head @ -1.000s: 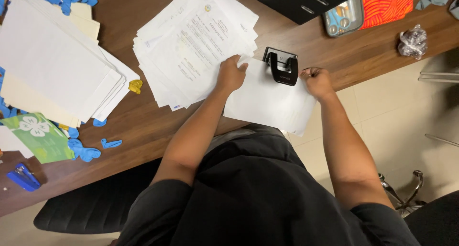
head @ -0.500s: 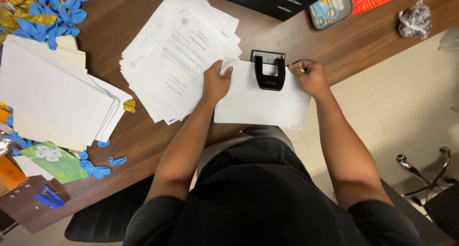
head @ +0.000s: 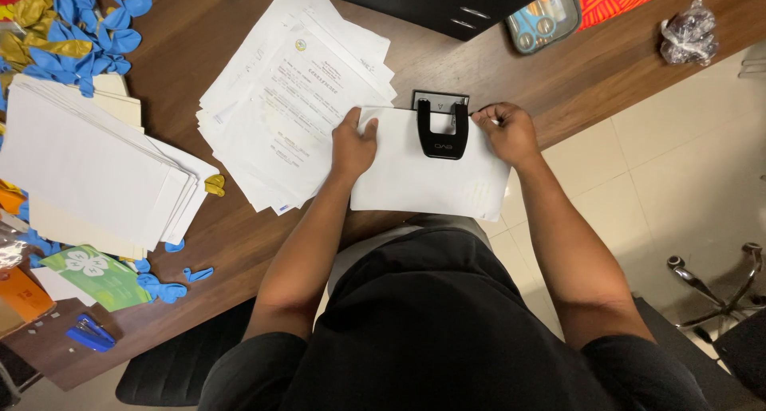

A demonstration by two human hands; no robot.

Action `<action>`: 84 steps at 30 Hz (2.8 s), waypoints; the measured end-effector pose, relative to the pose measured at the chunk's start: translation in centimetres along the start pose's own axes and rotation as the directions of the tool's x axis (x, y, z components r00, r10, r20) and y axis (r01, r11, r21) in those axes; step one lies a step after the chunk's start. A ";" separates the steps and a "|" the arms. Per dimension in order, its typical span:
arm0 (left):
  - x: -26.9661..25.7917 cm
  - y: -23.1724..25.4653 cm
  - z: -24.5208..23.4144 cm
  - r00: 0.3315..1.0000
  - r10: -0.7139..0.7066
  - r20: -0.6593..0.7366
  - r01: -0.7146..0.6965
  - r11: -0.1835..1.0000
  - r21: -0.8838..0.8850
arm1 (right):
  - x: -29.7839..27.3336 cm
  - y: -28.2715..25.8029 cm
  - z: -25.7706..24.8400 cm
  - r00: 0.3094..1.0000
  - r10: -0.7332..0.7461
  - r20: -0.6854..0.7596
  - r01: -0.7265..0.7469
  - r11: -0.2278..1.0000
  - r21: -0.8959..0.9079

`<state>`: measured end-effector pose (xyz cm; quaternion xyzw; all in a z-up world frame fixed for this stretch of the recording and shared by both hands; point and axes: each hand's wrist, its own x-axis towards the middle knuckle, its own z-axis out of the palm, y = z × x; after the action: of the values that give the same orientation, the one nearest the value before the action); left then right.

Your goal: Punching holes in several sheets of paper using a manual hole puncher and organizing them on an office desk.

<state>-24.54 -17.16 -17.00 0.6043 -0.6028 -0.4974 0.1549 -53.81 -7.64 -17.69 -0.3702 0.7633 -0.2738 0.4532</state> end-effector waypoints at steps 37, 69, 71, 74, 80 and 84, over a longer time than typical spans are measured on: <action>0.2 -0.1 0.4 0.995 0.023 -0.094 -0.023 1.000 -0.003 | -7.5 -11.4 5.3 0.582 -0.802 0.135 0.811 0.584 -0.028; -6.4 -1.2 -8.7 0.995 -0.090 -0.037 0.085 0.991 -0.104 | -14.0 10.2 8.7 0.975 0.168 0.143 -0.190 0.969 0.156; -7.5 -2.4 -10.2 0.989 -0.118 -0.088 0.109 0.989 -0.102 | -13.8 8.2 9.1 0.964 0.130 0.234 -0.174 0.968 0.180; -9.1 -2.7 -12.8 0.971 -0.125 -0.203 0.099 0.986 -0.133 | -12.9 4.3 9.5 0.944 0.007 0.331 -0.095 0.964 0.249; -9.7 -11.0 -16.3 0.836 -0.143 -0.529 -0.039 0.947 -0.318 | -9.4 -4.2 13.0 0.937 -0.177 0.302 0.113 0.969 0.218; -10.2 -9.8 -18.6 0.787 -0.518 -0.334 0.128 0.667 -0.734 | -4.6 -8.0 16.9 0.969 -0.180 0.171 0.150 0.973 0.176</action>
<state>-1.99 -13.61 -12.03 0.7163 -0.1919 -0.5197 0.4243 -34.74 -9.90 -16.82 -0.4184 0.6595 -0.3358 0.5265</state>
